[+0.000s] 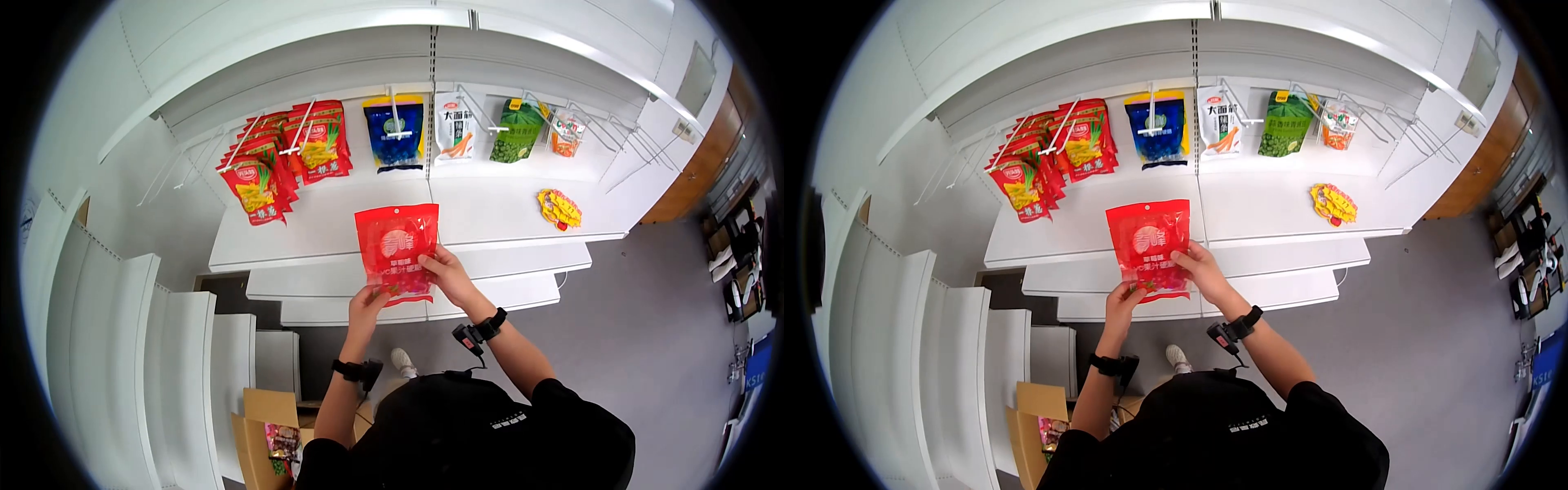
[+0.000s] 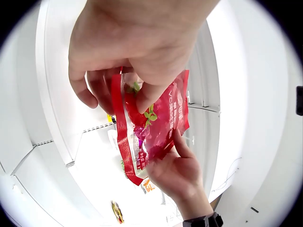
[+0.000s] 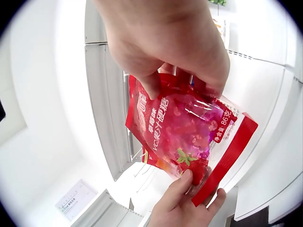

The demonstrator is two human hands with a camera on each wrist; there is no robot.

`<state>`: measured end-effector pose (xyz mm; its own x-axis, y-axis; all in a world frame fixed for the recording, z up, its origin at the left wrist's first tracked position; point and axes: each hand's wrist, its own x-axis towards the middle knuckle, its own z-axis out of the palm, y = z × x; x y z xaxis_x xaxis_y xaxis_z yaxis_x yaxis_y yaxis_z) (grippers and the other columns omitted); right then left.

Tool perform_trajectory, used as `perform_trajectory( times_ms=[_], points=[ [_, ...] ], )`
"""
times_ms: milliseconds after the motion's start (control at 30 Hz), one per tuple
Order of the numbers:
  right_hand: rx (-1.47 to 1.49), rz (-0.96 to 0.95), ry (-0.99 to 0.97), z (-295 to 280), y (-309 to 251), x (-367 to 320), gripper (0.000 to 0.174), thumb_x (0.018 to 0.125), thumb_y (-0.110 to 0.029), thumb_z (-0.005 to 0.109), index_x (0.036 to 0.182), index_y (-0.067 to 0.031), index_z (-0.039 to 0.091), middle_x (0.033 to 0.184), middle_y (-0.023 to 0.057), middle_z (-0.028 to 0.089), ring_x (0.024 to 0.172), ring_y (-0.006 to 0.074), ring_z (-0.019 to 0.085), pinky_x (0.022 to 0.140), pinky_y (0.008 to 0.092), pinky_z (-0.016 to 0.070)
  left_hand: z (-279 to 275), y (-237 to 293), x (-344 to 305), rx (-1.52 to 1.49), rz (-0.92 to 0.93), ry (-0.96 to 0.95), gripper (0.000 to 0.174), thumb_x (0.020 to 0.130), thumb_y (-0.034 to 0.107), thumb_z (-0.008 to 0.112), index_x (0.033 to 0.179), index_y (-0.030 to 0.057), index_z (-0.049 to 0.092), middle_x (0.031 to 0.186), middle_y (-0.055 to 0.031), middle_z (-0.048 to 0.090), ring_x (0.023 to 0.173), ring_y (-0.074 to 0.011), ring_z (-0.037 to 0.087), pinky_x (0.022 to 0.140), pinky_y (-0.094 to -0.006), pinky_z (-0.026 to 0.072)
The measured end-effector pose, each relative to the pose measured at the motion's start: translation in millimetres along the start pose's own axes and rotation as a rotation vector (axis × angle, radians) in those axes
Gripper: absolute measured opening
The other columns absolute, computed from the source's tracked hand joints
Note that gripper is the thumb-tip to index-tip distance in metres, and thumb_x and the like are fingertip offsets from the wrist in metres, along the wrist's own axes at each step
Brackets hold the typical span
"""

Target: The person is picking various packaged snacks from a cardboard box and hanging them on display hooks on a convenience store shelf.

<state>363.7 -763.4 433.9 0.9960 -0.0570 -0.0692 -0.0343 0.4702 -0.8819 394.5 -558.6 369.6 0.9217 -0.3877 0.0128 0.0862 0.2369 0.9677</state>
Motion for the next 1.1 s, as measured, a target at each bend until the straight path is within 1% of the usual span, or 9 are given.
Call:
perform_trajectory(
  times_ms=[133, 233, 333, 433, 533, 633, 733, 933, 1100],
  points=[
    [-0.03, -0.046, 0.002, -7.4, -23.6, 34.6, 0.029, 0.092, -0.018, 0.057, 0.118, -0.0062, 0.053, 0.106, 0.0024, 0.061, 0.096, 0.0109, 0.058, 0.084, 0.0283, 0.0475, 4.9, 14.3, 41.9, 0.057, 0.025, -0.049, 0.026, 0.086, 0.006, 0.062, 0.109, -0.0052, 0.058, 0.101, -0.0059, 0.063, 0.091, -0.0098, 0.057, 0.079, -0.0234, 0.0456],
    [-0.018, -0.087, -0.004, -10.1, -35.4, 58.1, 0.028, 0.093, -0.017, 0.056, 0.117, -0.005, 0.052, 0.105, 0.0023, 0.061, 0.096, 0.0107, 0.058, 0.083, 0.0275, 0.0481, 8.7, 27.1, 68.8, 0.032, 0.009, -0.047, 0.026, 0.085, 0.007, 0.063, 0.108, -0.0038, 0.059, 0.099, -0.0046, 0.063, 0.088, -0.0099, 0.057, 0.081, -0.0233, 0.0449],
    [-0.018, -0.09, 0.002, -13.8, -43.2, 77.8, 0.027, 0.092, -0.018, 0.056, 0.117, -0.005, 0.052, 0.105, 0.0022, 0.061, 0.095, 0.0108, 0.058, 0.083, 0.0276, 0.0485, 3.0, 30.4, 93.4, 0.124, 0.008, -0.077, 0.026, 0.085, 0.008, 0.063, 0.108, -0.004, 0.059, 0.099, -0.0049, 0.063, 0.089, -0.0097, 0.057, 0.082, -0.0231, 0.0448],
    [-0.015, -0.112, 0.011, -17.7, -49.6, 93.3, 0.028, 0.092, -0.018, 0.056, 0.117, -0.005, 0.053, 0.106, 0.0025, 0.061, 0.095, 0.011, 0.059, 0.083, 0.0275, 0.0487, 5.7, 39.3, 112.7, 0.061, -0.015, -0.099, 0.026, 0.086, 0.008, 0.062, 0.108, -0.0062, 0.059, 0.1, -0.0056, 0.062, 0.089, -0.0094, 0.057, 0.08, -0.0224, 0.045],
    [-0.005, -0.121, 0.027, -19.7, -54.3, 103.8, 0.029, 0.093, -0.016, 0.055, 0.119, -0.0038, 0.051, 0.112, 0.0041, 0.059, 0.1, 0.0123, 0.057, 0.089, 0.0297, 0.0465, 1.5, 36.0, 134.2, 0.089, 0.007, -0.143, 0.026, 0.086, 0.008, 0.062, 0.107, -0.0061, 0.059, 0.1, -0.0055, 0.062, 0.089, -0.0092, 0.057, 0.079, -0.0222, 0.045],
    [0.005, -0.137, 0.04, -20.1, -58.9, 113.1, 0.029, 0.093, -0.016, 0.055, 0.119, -0.0037, 0.052, 0.111, 0.0038, 0.06, 0.1, 0.0118, 0.057, 0.089, 0.0291, 0.0461, 1.0, 39.4, 146.9, 0.079, -0.025, -0.165, 0.026, 0.086, 0.008, 0.062, 0.108, -0.0059, 0.059, 0.099, -0.0053, 0.062, 0.089, -0.009, 0.057, 0.08, -0.0222, 0.045],
    [0.003, -0.181, 0.039, -21.3, -59.5, 124.6, 0.03, 0.093, -0.017, 0.056, 0.12, -0.004, 0.052, 0.109, 0.0033, 0.061, 0.097, 0.0107, 0.058, 0.085, 0.0275, 0.0478, -1.4, 40.9, 158.7, 0.117, -0.007, -0.171, 0.026, 0.086, 0.008, 0.062, 0.108, -0.0062, 0.059, 0.099, -0.0058, 0.063, 0.089, -0.0094, 0.057, 0.079, -0.0224, 0.0452],
    [-0.027, -0.217, 0.045, -22.9, -60.4, 131.8, 0.029, 0.093, -0.015, 0.056, 0.119, -0.003, 0.052, 0.107, 0.0027, 0.062, 0.096, 0.0085, 0.057, 0.083, 0.0254, 0.0465, -2.5, 36.4, 173.1, 0.083, -0.031, -0.167, 0.025, 0.085, 0.007, 0.064, 0.107, -0.005, 0.061, 0.099, -0.0036, 0.062, 0.089, -0.0087, 0.056, 0.081, -0.0215, 0.0447],
    [-0.058, -0.197, 0.071, -25.7, -61.3, 136.0, 0.027, 0.093, -0.016, 0.056, 0.117, -0.0048, 0.054, 0.106, 0.0016, 0.061, 0.096, 0.0095, 0.057, 0.084, 0.0275, 0.0477, -4.2, 32.0, 180.0, 0.087, -0.034, -0.182, 0.025, 0.085, 0.008, 0.064, 0.106, -0.0057, 0.061, 0.097, -0.0049, 0.063, 0.087, -0.0091, 0.057, 0.078, -0.0216, 0.0454]
  ],
)
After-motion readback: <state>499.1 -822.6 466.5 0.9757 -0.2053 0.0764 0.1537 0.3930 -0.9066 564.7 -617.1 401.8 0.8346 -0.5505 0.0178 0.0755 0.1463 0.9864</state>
